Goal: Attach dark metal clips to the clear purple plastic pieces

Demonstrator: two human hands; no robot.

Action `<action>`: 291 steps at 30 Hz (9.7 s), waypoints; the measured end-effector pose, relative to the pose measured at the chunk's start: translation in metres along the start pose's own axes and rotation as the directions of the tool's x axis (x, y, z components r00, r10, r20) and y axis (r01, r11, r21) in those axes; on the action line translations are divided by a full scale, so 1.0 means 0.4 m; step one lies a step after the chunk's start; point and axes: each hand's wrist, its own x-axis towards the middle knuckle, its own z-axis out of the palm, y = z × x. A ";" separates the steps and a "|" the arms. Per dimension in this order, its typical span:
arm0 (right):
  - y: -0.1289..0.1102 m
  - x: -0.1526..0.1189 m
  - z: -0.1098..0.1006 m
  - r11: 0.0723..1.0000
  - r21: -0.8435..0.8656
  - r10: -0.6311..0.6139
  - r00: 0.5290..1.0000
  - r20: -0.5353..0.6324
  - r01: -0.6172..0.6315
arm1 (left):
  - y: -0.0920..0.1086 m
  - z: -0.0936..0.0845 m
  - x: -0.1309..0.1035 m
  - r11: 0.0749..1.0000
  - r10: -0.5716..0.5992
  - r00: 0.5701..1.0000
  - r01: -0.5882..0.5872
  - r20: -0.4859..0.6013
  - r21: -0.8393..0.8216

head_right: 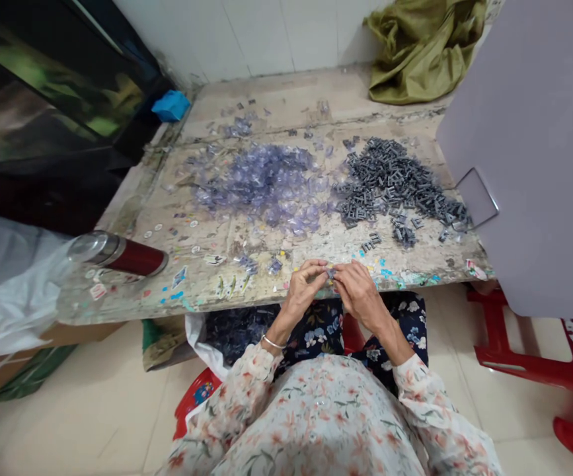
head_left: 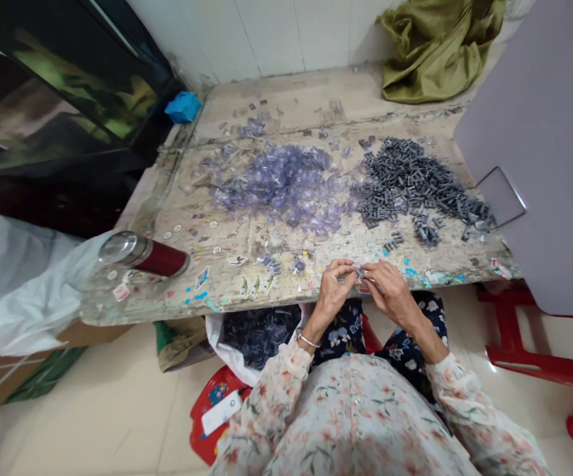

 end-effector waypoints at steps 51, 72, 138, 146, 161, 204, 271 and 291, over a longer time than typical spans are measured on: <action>-0.077 -0.014 0.047 0.915 -0.373 0.057 0.964 -0.258 -0.154 | 0.013 0.051 -0.041 0.962 0.227 0.941 -0.177 -0.251 0.208; 0.014 -0.021 0.027 0.965 -0.158 0.195 0.976 -0.094 -0.208 | -0.029 0.031 -0.031 0.843 0.350 0.935 -0.285 -0.062 0.456; 0.046 -0.022 0.003 0.981 -0.174 0.120 0.974 0.191 -0.086 | -0.042 0.040 -0.015 0.881 0.220 0.975 -0.212 0.032 0.424; 0.033 -0.014 0.003 0.997 -0.053 0.069 0.988 0.140 -0.063 | -0.028 0.025 -0.016 0.928 0.233 0.972 -0.230 0.027 0.293; -0.004 -0.025 0.022 0.993 -0.106 0.046 0.998 0.044 -0.042 | -0.012 0.021 -0.025 0.961 0.190 0.982 -0.187 0.002 0.203; 0.046 -0.038 0.051 0.988 -0.004 0.153 0.977 -0.148 -0.155 | -0.045 0.035 -0.014 0.897 0.242 0.964 -0.177 -0.115 0.404; -0.006 -0.017 0.100 0.918 -0.289 0.242 0.961 -0.132 -0.271 | -0.091 0.026 -0.031 0.638 0.448 0.887 -0.407 0.115 0.654; 0.015 -0.003 -0.008 0.988 0.137 0.059 0.993 0.104 -0.074 | 0.002 -0.032 0.005 0.996 -0.040 0.974 0.058 0.224 -0.075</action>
